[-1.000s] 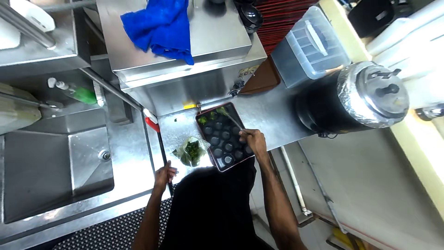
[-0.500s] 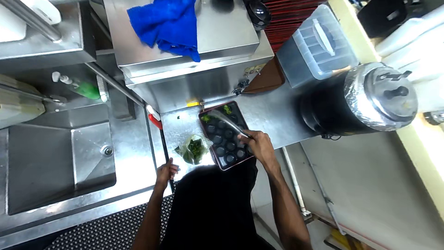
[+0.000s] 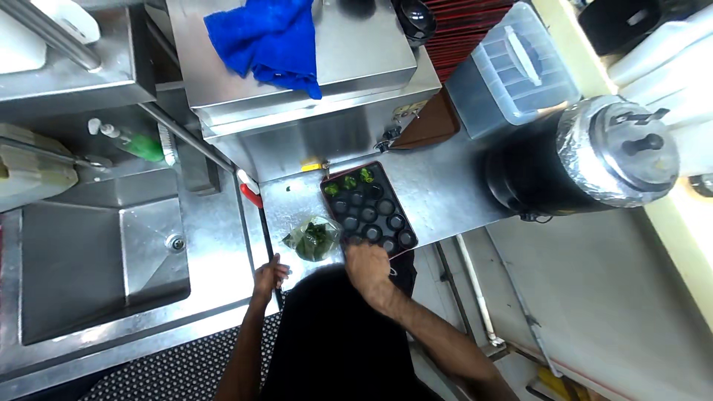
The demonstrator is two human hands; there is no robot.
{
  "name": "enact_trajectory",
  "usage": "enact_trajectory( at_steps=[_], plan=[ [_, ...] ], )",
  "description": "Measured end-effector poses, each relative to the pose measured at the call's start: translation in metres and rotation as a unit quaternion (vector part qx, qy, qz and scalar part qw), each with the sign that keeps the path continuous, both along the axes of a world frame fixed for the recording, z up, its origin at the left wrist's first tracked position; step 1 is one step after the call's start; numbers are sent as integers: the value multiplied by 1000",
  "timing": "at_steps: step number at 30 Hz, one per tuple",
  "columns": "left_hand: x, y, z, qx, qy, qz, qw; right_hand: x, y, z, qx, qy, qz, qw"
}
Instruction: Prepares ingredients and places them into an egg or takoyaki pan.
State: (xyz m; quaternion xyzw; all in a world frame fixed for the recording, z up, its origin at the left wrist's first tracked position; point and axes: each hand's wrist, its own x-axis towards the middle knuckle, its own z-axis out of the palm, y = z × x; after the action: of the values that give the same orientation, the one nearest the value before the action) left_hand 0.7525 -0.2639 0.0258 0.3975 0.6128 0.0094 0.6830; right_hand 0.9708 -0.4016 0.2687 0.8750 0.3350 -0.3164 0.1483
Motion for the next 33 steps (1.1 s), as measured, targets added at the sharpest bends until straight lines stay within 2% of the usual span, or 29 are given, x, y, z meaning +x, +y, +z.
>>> enact_trajectory(
  at_steps=[5, 11, 17, 22, 28, 33],
  plan=[
    [-1, 1, 0, -1, -3, 0, 1000, -9, 21, -6, -4, 15, 9, 1000],
    [-1, 0, 5, -1, 3, -11, 1000, 26, 20, -9, -5, 46, -4, 999],
    [0, 0, 5, -2, 5, -2, 1000, 32, -9, 9, 5, 51, -11, 999],
    [-1, 0, 3, 2, 1, -9, 1000, 45, -50, 12, 69, 93, -30, 993],
    [0, 1, 3, -2, -5, -2, 1000, 70, -87, 21, 198, 143, -123, 962],
    [0, 1, 3, -3, -5, 3, 1000, 102, -79, -1, 175, 106, -199, 958]
  ],
)
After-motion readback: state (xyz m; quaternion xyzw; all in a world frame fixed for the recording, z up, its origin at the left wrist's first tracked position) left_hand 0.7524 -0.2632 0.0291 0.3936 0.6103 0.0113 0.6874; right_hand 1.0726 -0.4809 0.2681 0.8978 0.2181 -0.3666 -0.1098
